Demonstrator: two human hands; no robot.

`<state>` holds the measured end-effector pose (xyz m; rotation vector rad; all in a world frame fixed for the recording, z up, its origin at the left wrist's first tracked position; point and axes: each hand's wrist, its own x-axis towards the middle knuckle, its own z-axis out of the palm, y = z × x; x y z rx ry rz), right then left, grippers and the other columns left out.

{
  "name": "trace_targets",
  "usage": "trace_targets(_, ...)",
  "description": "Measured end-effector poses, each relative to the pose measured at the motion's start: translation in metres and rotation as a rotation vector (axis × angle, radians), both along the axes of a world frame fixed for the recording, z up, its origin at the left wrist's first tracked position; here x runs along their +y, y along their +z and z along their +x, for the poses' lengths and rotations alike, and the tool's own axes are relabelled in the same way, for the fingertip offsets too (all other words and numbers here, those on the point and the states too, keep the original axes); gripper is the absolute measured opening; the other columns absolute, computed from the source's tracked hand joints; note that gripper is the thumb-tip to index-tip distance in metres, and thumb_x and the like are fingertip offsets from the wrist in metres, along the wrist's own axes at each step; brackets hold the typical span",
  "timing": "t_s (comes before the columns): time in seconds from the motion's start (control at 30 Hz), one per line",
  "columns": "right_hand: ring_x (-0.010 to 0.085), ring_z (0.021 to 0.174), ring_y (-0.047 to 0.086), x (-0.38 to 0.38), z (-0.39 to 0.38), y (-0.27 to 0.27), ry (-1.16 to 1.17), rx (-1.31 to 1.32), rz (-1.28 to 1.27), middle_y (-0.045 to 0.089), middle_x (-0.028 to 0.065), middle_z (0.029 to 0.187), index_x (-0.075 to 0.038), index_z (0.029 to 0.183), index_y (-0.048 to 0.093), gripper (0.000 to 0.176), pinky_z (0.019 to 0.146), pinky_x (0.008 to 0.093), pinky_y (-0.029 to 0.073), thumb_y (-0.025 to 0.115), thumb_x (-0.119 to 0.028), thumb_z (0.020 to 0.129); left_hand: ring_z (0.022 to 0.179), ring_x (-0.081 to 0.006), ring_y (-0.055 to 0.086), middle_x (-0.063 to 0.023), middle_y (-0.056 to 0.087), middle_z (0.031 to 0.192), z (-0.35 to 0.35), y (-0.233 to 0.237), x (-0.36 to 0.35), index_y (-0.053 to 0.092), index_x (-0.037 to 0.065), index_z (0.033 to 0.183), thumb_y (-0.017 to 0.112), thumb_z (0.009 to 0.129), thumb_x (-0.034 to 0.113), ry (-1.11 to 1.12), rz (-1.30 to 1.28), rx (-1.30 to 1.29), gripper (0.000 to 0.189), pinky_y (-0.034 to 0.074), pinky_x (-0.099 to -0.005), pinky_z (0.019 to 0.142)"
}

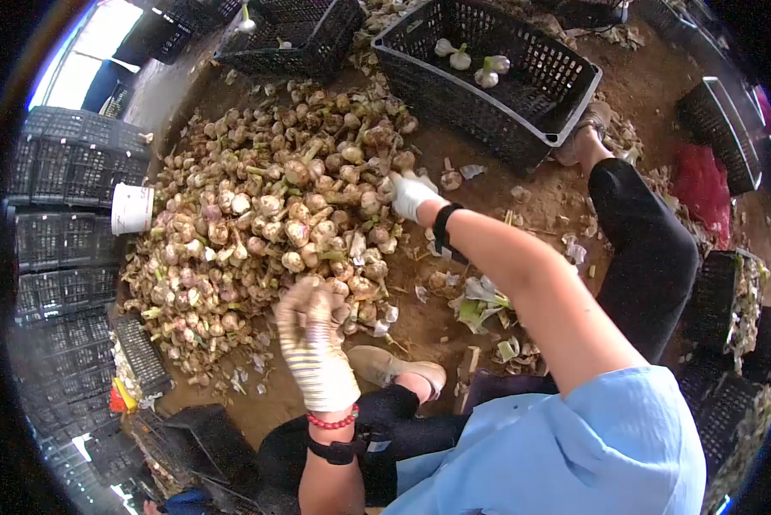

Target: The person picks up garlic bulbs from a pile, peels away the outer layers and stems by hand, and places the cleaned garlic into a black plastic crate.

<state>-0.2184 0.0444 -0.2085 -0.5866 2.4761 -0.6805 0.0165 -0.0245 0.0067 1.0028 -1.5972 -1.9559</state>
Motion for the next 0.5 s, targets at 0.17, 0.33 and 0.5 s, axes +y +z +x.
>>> trace_targets(0.17,0.0388,0.108,0.063,-0.012,0.007,-0.005,0.110,0.178,0.128,0.065,0.0220,0.114,-0.001,0.118,0.062,0.034,0.090,0.0433,0.052,0.064,-0.009,0.085,0.091,-0.0121,0.064,-0.0049,0.066,0.104,-0.003,-0.020,-0.008,0.061,0.004,0.120,0.067,0.095,0.013,-0.035,-0.002,-0.100,0.027,0.054,-0.0261,0.079)
trace_targets(0.33,0.0318,0.093,0.068,0.036,0.026,0.079,0.149,0.017,-0.472,0.070,0.0190,0.098,-0.004,0.109,0.069,0.025,0.082,0.0406,0.053,0.069,-0.011,0.086,0.098,-0.0116,0.058,-0.0047,0.061,0.120,-0.003,-0.035,-0.015,0.048,0.006,0.141,0.071,0.091,0.007,-0.092,-0.033,-0.041,0.055,0.052,-0.0261,0.084)
trace_targets(0.5,0.0239,0.092,0.066,0.098,0.049,0.167,0.347,-0.347,-0.716,0.070,0.0113,0.102,-0.003,0.115,0.068,0.027,0.081,0.0332,0.052,0.068,-0.011,0.089,0.103,-0.0136,0.059,-0.0050,0.057,0.124,-0.011,-0.039,-0.006,0.038,0.009,0.151,0.071,0.085,-0.004,-0.460,-0.136,0.073,0.075,0.053,-0.0250,0.088)
